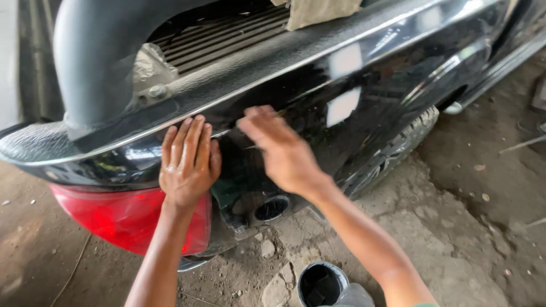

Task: The person dips a sponge into a bucket of water and scrubs the rear bumper and taillight area of a black car. They repeatedly rinse the sponge in the bucket and continue scrubbing the lower bumper and surrounding panels.

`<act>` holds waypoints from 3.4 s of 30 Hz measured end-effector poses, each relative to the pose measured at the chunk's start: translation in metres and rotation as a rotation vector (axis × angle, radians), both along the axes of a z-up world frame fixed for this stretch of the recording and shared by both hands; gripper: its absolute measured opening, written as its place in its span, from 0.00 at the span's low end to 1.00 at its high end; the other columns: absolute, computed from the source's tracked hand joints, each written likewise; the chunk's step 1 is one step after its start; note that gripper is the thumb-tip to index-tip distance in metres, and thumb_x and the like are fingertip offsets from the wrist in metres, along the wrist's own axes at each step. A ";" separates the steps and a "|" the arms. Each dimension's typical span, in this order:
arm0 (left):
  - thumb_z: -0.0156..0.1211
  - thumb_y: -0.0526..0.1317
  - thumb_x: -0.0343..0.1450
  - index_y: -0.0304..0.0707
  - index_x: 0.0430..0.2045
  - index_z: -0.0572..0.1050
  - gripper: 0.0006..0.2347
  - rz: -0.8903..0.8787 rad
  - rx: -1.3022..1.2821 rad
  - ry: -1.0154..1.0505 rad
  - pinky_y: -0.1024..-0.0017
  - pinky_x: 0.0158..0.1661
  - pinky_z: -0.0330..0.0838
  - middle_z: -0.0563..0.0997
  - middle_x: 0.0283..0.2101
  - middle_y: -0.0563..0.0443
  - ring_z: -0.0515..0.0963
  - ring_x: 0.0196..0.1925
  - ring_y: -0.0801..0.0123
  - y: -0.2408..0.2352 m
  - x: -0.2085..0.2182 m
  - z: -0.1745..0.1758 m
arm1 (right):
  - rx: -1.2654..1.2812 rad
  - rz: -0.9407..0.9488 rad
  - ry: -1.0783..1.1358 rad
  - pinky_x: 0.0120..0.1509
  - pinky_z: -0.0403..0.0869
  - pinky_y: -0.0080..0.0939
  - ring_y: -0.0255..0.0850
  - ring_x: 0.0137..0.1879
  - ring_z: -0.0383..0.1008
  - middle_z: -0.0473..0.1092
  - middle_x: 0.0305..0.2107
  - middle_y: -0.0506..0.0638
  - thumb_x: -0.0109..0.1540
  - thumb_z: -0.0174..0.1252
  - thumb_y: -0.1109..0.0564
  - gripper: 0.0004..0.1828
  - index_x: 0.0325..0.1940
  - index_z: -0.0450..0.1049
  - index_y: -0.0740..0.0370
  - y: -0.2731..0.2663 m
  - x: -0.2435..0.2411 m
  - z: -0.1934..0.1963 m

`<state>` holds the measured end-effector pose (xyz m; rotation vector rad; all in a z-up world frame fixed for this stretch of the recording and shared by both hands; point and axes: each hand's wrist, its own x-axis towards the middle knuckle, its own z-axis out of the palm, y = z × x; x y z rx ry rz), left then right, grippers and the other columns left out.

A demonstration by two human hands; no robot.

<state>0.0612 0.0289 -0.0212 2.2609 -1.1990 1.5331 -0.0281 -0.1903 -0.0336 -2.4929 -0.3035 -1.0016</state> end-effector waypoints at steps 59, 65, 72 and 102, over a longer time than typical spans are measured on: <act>0.62 0.30 0.69 0.31 0.45 0.79 0.11 0.105 -0.376 0.027 0.56 0.61 0.68 0.75 0.55 0.43 0.73 0.60 0.47 0.007 0.001 -0.026 | -0.149 0.117 -0.262 0.76 0.57 0.64 0.58 0.73 0.59 0.61 0.65 0.58 0.55 0.63 0.56 0.31 0.63 0.71 0.61 0.044 0.032 -0.011; 0.60 0.28 0.72 0.31 0.42 0.78 0.07 0.153 -0.396 -0.028 0.55 0.60 0.68 0.74 0.54 0.43 0.73 0.60 0.48 0.002 0.002 -0.020 | -0.141 -0.268 -0.132 0.87 0.34 0.63 0.54 0.86 0.36 0.41 0.82 0.55 0.68 0.55 0.59 0.41 0.85 0.49 0.53 -0.009 0.053 -0.058; 0.59 0.26 0.72 0.33 0.44 0.79 0.09 0.153 -0.344 0.009 0.55 0.60 0.67 0.75 0.55 0.44 0.74 0.61 0.49 0.008 0.003 -0.030 | -0.261 -0.121 0.067 0.82 0.32 0.71 0.49 0.85 0.35 0.39 0.80 0.51 0.72 0.51 0.43 0.37 0.83 0.47 0.50 -0.016 0.034 -0.045; 0.48 0.29 0.74 0.47 0.76 0.51 0.31 -0.478 -1.203 0.888 0.60 0.60 0.72 0.57 0.78 0.51 0.61 0.70 0.55 -0.077 -0.127 -0.020 | 0.186 0.567 0.286 0.52 0.77 0.34 0.33 0.46 0.78 0.77 0.42 0.47 0.68 0.64 0.53 0.13 0.54 0.77 0.60 -0.139 0.016 0.075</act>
